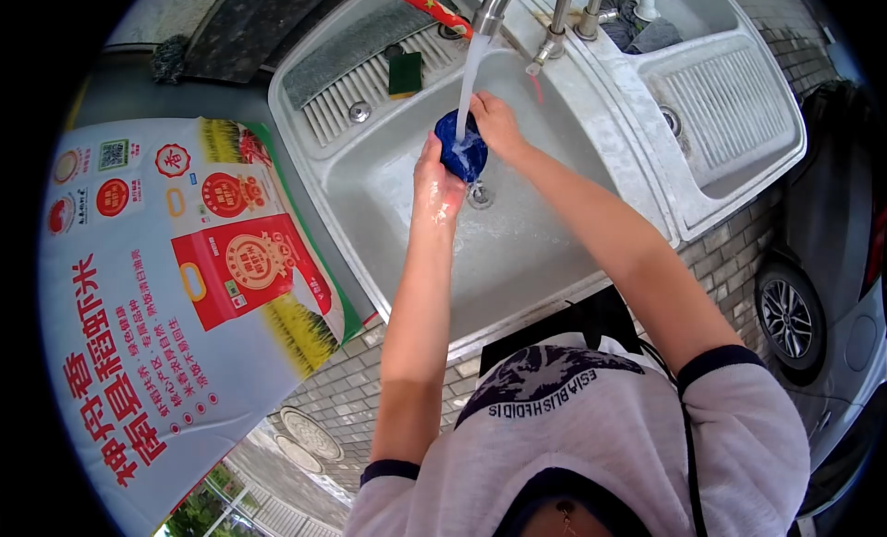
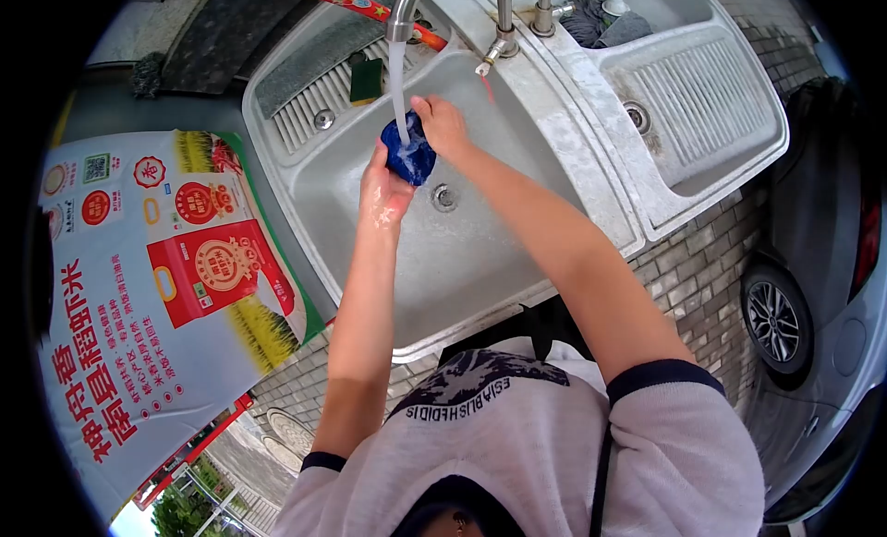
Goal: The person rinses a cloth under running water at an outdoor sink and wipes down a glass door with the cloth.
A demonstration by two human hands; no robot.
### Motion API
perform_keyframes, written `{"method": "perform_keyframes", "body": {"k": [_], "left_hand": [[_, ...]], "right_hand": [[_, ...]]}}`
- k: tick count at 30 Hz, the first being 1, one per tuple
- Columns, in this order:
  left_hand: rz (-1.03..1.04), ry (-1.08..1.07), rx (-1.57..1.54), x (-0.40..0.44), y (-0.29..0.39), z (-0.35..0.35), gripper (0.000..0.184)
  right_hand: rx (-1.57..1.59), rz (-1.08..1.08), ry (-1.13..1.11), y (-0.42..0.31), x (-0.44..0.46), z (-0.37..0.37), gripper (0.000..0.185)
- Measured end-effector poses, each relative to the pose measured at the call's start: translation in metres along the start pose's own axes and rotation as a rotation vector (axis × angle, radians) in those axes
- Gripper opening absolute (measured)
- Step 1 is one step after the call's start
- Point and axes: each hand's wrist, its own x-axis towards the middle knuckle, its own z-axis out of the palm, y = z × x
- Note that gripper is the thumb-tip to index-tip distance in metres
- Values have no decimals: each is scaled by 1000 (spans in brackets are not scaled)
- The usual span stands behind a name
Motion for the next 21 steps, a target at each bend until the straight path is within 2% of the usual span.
{"method": "perform_keyframes", "body": {"k": [1,2,3,4,5,6,7,9,11,12,13,14,17,19,21], "left_hand": [[32,0,45,-5,2,0,39],[-51,27,88,-6,7,-6,45],[-142,-10,-15,-14,15,-1,41],[-120,-104,-90,7,8,-23,45],[-99,-197,-164,29,1,-44,50],[-112,-296,-192,12,8,-32,44],[-127,-394,-217,-6,15,-18,40],[-389,-643,-378,39,13,-54,42],[33,-726,-370,46,-14,-57,29],[3,-360,-253,23,-3,-26,28],[-25,4,-133,0,8,6,26],[-25,4,-132,0,7,7,26],[21,119,-118,-1,3,9,26],[295,150,-128,-20,3,16,26],[391,169,-15,-37,-1,30,29]], "right_hand": [[220,38,43,-1,1,-1,34],[310,83,-13,-3,-9,5,36],[374,5,-91,-18,-25,5,37],[285,-66,-100,-33,-40,12,38],[270,-122,-214,-57,-59,6,32],[295,-356,-194,-61,-80,15,32],[165,-373,-328,-74,-100,9,27],[-165,-551,-183,-77,-107,13,19],[-190,-476,-35,-61,-69,18,16],[-186,-396,67,-57,-48,21,20],[-220,-278,78,-53,-30,19,22],[-253,-160,88,-51,-17,18,25],[-314,-138,-8,-41,0,19,30],[-313,-105,-46,-39,11,26,30],[-395,-33,-139,-39,20,33,33]]}}
